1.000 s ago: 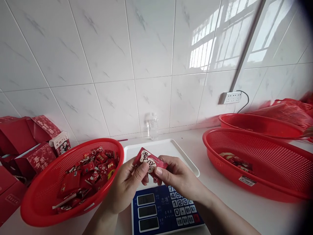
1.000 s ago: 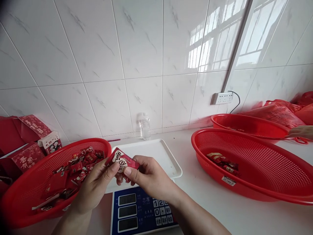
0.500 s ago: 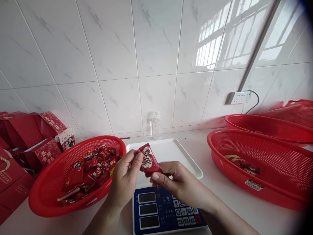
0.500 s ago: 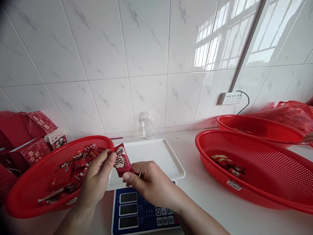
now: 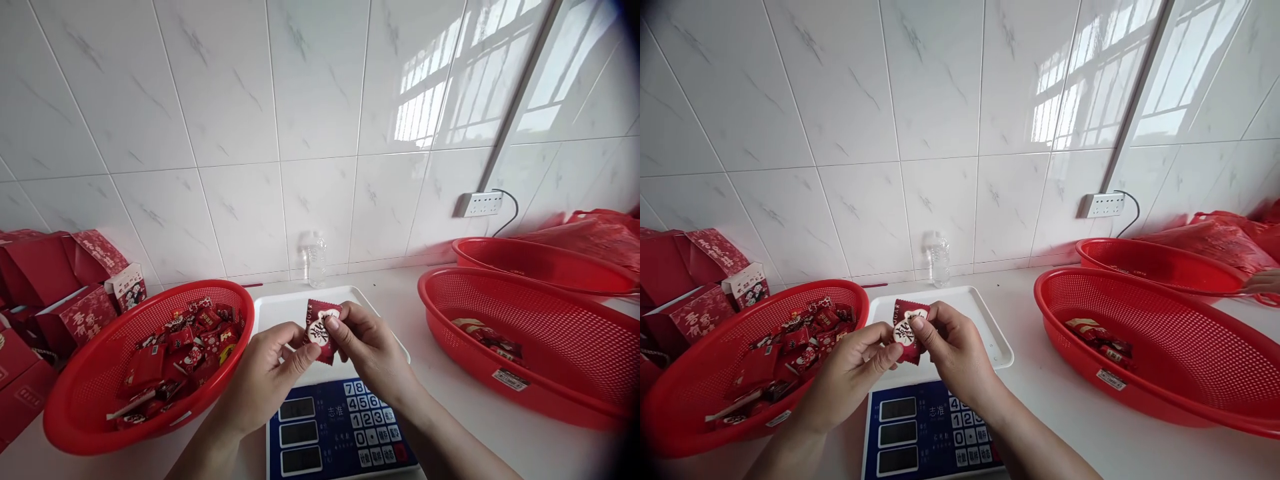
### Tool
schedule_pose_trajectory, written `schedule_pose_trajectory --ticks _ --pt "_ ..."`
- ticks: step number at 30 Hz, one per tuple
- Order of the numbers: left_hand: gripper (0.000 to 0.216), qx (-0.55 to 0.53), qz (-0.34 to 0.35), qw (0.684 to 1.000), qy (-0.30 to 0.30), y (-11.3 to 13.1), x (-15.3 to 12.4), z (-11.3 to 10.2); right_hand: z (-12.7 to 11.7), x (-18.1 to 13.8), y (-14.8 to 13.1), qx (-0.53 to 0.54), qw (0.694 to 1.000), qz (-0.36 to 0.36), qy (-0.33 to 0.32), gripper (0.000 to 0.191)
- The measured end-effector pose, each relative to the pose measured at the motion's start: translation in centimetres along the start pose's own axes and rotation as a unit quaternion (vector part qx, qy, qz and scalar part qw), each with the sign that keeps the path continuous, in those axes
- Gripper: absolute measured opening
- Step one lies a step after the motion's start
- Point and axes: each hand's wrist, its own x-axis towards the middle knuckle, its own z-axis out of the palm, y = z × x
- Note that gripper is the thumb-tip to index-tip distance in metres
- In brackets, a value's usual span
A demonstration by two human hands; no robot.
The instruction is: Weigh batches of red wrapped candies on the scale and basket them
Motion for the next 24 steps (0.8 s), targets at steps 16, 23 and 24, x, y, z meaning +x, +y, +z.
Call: schedule_pose_trajectory --ticks 16,23,24 --pt "0.033 -0.009 0.029 0.998 0.048 0.6 -0.1 0.3 -1.3 -0.3 -0.9 -0.055 0.998 0.014 -0.038 0.043" --pt "0.031 -0.016 0.048 0.997 0.054 0.8 -0.4 0.6 -1.0 -0.9 -1.4 -0.04 0.999 0.004 -0.014 0.042" --pt "0.031 -0.014 0.042 0.998 0.05 0.7 -0.3 0.5 -1.0 -0.8 -1.3 -0.033 0.999 0.009 -0.017 0.042"
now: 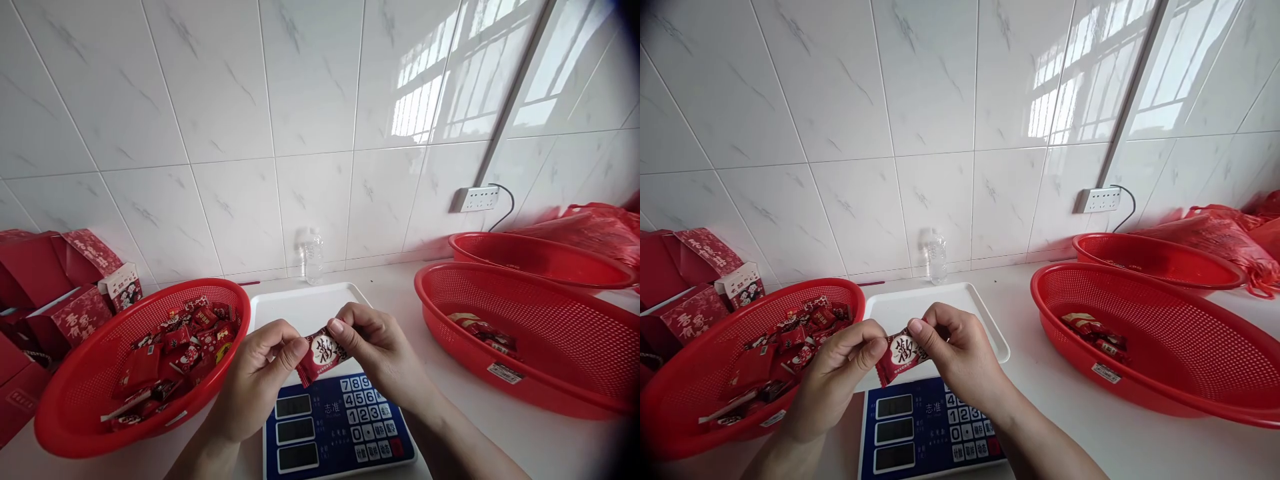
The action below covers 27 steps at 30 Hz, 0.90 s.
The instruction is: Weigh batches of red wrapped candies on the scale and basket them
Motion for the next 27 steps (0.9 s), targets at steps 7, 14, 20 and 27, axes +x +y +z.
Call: schedule_pose_trajectory --ticks 7,14,20,27 --pt "0.033 0.151 -0.026 0.987 0.052 -1.2 1.0 -1.0 -2.2 2.2 2.0 -0.219 0.975 0.021 0.02 0.04" --pt "0.02 0.269 0.005 0.962 0.042 -1.6 0.9 -0.5 -3.4 3.5 4.8 -0.463 0.884 0.064 -0.02 0.028" --pt "0.019 0.386 -0.056 0.921 0.013 -0.9 1.3 -2.7 -4.7 3.1 5.6 -0.474 0.879 0.045 -0.026 0.042" --pt "0.029 0.486 -0.263 0.831 -0.069 -6.3 2.9 -12.9 -5.0 2.7 4.4 -0.476 0.878 0.03 -0.039 0.042"
